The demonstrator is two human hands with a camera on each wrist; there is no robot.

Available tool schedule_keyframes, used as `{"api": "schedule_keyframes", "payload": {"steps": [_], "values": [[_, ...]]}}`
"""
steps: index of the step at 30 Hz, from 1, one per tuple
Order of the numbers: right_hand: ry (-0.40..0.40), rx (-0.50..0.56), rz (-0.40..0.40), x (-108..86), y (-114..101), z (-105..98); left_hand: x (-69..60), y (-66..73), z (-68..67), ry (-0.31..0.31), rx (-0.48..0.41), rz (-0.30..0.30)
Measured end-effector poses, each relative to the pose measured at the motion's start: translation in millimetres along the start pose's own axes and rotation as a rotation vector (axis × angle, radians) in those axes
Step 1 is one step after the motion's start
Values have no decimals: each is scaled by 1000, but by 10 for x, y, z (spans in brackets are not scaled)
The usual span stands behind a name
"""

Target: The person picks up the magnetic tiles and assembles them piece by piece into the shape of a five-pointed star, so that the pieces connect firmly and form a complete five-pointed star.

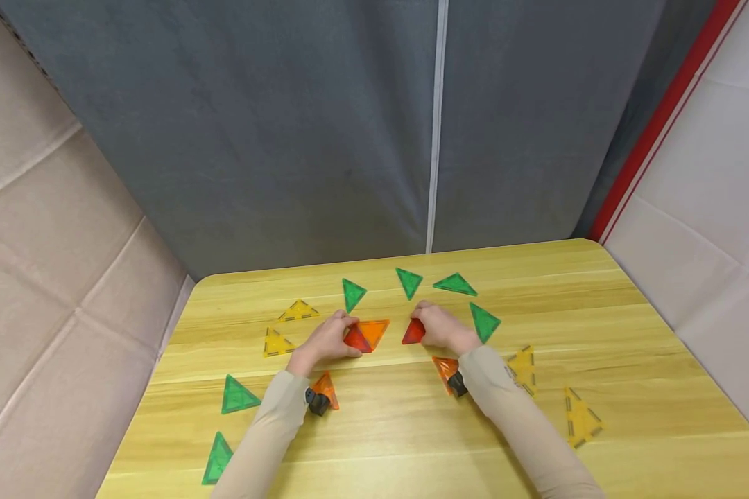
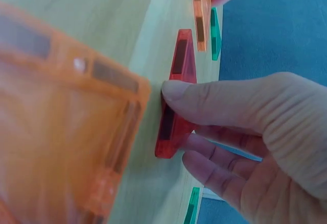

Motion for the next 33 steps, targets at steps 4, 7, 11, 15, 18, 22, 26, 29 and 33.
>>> {"api": "schedule_keyframes", "payload": {"steps": [4,7,11,15,18,22,26,29,33], "values": [[-4,-4,18,25,-43,19,7,7,-8,-6,-10,-3],[-12,-2,39,37,-65,30,16,16,-8,-14,-23,-7],[-32,1,57,56,-99,49,37,24,-4,-23,-23,-18],[-45,-2,76,69,-140,60,57,30,-5,-23,-10,-18],[-46,-5,81,83,-176,69,68,36,-12,-21,-10,-16],[-41,-1,70,114,-219,85,87,40,-19,-23,-8,-21],[-31,9,65,147,-238,97,112,50,-22,-24,0,-22],[-24,17,64,167,-242,100,133,63,-28,-25,5,-21],[-21,29,66,181,-247,97,160,76,-33,-33,10,-23]]}}
Point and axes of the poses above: each hand's wrist, its own x-axis towards the middle knuckle, its own z-axis out of the palm, y = z × x, the point moved 3 cm from there along x, towards the middle knuckle, and after that the axes turned 11 degrees about -y, right-handed, at the moved point
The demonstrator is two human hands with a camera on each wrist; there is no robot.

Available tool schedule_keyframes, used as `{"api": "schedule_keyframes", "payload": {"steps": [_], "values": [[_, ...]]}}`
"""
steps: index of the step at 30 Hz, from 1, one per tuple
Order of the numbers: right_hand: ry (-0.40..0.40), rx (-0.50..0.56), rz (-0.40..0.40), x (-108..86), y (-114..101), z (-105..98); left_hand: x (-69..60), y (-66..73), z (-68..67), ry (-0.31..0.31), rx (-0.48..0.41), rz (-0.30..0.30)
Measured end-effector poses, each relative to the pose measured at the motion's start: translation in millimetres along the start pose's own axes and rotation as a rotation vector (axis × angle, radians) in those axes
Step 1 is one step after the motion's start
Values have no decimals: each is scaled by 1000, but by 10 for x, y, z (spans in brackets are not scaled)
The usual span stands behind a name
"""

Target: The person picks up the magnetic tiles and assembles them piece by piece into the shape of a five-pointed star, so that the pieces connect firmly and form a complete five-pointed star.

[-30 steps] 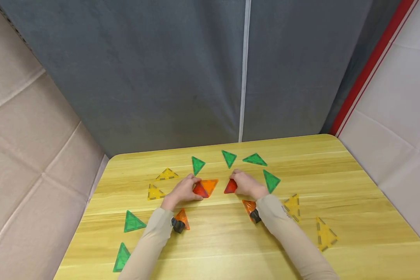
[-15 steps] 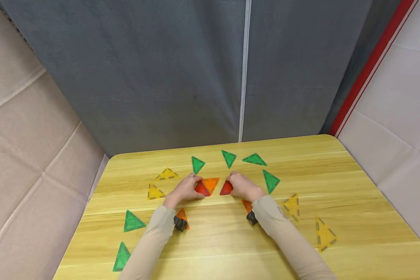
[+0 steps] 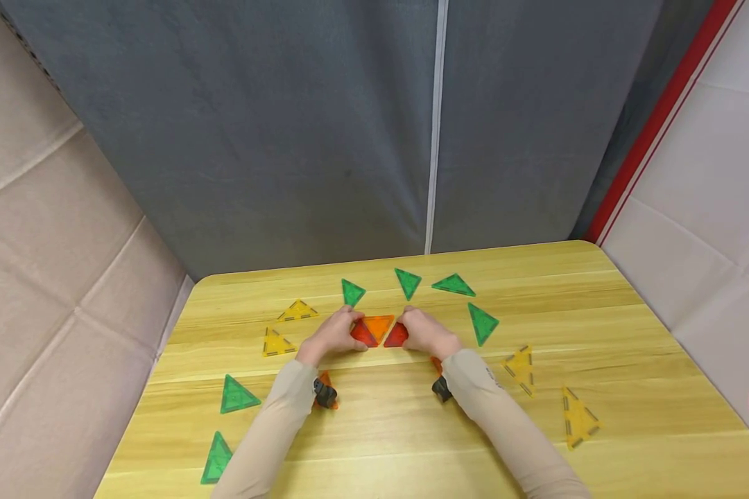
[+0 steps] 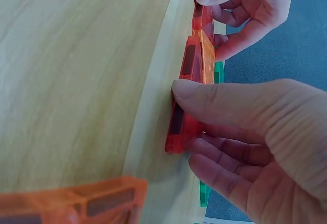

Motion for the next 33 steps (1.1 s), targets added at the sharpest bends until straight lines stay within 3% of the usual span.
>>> {"api": "schedule_keyframes", "payload": {"steps": [13,20,27,33], "values": [[21,-30,-7,20,-2,3,31,25,-5,-11,-15,0],[20,10,-29,-5,21,-1,56,23,7,-8,17,1],[19,100,-69,-235,104,-64,69,12,18,-16,18,-7],[21,34,-92,-480,168,-97,65,15,10,-25,20,-8]]}}
Point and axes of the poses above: each hand's wrist, its own x-axis towards the middle knuckle, its own z-axis out of the palm, y = z × x, the point moved 3 cm from there along x, towards the middle knuckle, and after that the axes turned 11 degrees about -y, right-handed, at the moved point
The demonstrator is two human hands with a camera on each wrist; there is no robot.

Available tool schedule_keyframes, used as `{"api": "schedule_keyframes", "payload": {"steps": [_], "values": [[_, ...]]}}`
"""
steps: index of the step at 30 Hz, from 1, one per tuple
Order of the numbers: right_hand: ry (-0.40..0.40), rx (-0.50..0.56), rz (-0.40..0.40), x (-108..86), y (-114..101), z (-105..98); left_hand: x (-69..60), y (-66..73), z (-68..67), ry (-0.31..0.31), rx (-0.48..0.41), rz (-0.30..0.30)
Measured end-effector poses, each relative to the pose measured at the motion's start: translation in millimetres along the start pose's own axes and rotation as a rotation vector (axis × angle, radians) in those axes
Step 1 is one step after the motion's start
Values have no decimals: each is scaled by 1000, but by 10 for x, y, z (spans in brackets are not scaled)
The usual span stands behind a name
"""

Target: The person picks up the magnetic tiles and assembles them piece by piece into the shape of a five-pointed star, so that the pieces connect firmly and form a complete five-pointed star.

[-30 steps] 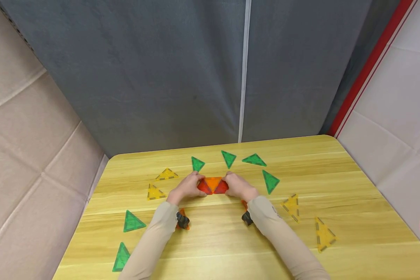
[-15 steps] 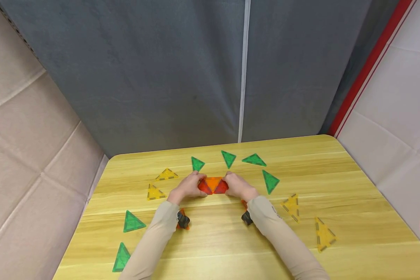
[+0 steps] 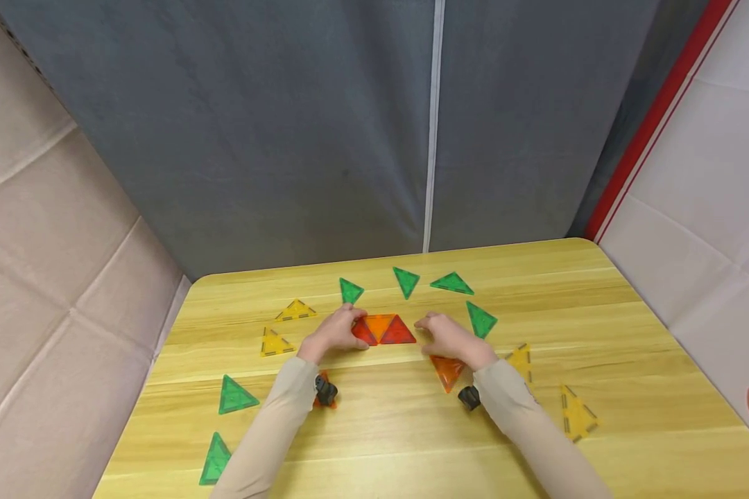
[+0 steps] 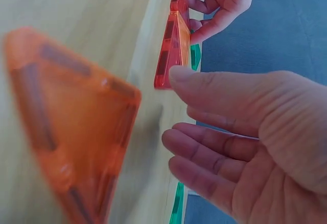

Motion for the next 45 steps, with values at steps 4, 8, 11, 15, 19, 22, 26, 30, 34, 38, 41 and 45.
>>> {"api": "schedule_keyframes", "payload": {"steps": [4,8,11,15,19,22,26,30,34,38,41,45], "values": [[9,-40,-2,-156,6,31,6,1,-3,-1,3,-1],[22,-49,28,-289,15,92,-1,6,-7,-3,-5,3],[44,-71,58,-372,19,138,-3,9,-9,-2,-8,3],[81,-112,65,-485,4,178,1,13,-7,-6,0,1],[100,-140,67,-593,-21,194,-1,17,-7,-5,4,0],[109,-163,87,-663,-31,201,0,17,-8,-1,5,0],[130,-172,117,-726,-24,233,4,12,-8,1,9,0],[168,-143,147,-745,-12,290,7,2,-4,1,6,2],[197,-114,172,-732,0,343,11,-10,1,-1,-12,10],[201,-95,170,-712,-4,365,49,-62,37,11,-17,43],[198,-95,153,-691,-22,369,46,-60,31,8,-23,45],[195,-102,120,-633,-69,366,-13,-1,-18,-8,-27,16]]}}
Point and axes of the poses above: each hand's wrist, its own x-axis towards the middle knuckle, its own z-axis out of the palm, y = z × x, the point moved 3 cm from there along x, towards the middle knuckle, and after that the axes turned 11 degrees about -y, right-handed, at the moved point
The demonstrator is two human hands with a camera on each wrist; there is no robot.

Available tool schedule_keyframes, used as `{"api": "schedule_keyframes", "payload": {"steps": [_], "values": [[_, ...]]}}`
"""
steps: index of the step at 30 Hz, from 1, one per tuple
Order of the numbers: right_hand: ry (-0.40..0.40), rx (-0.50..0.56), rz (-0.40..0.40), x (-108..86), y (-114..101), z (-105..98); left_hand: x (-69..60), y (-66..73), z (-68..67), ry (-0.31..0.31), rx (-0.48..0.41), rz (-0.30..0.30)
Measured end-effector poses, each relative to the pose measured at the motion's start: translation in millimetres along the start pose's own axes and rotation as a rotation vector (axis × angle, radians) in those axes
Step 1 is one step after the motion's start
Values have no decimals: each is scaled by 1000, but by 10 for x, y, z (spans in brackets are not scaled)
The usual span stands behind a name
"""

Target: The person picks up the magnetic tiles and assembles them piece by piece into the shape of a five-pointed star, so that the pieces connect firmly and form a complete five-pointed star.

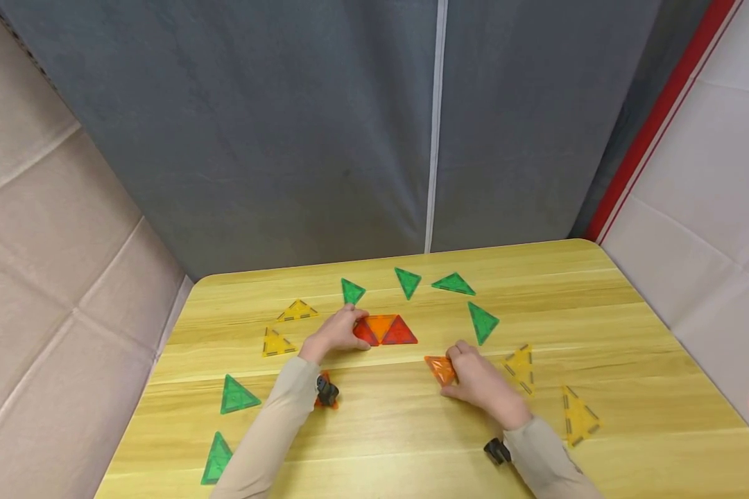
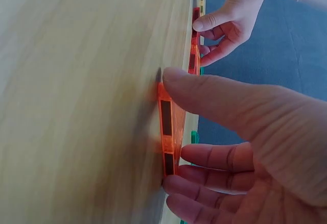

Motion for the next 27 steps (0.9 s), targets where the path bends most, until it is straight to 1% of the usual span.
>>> {"api": "schedule_keyframes", "payload": {"steps": [7,13,16,21,27], "values": [[-4,-2,-77,108,-126,20,-19,41,-12,1,32,-13],[-35,-15,-112,213,-229,52,-20,45,-12,-1,25,-15],[-48,-26,-119,269,-281,69,-16,43,-12,-1,22,-17],[-43,-29,-123,355,-345,100,-19,40,-11,3,23,-20],[-40,-26,-105,433,-392,120,-28,48,-12,0,16,-23]]}}
Point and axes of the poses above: each hand's wrist, its own x-axis towards the middle knuckle, its own z-axis out of the palm, y = z × x, the point moved 3 cm from there along x, towards the middle knuckle, and after that the axes turned 11 degrees about -y, right-handed, at the moved point
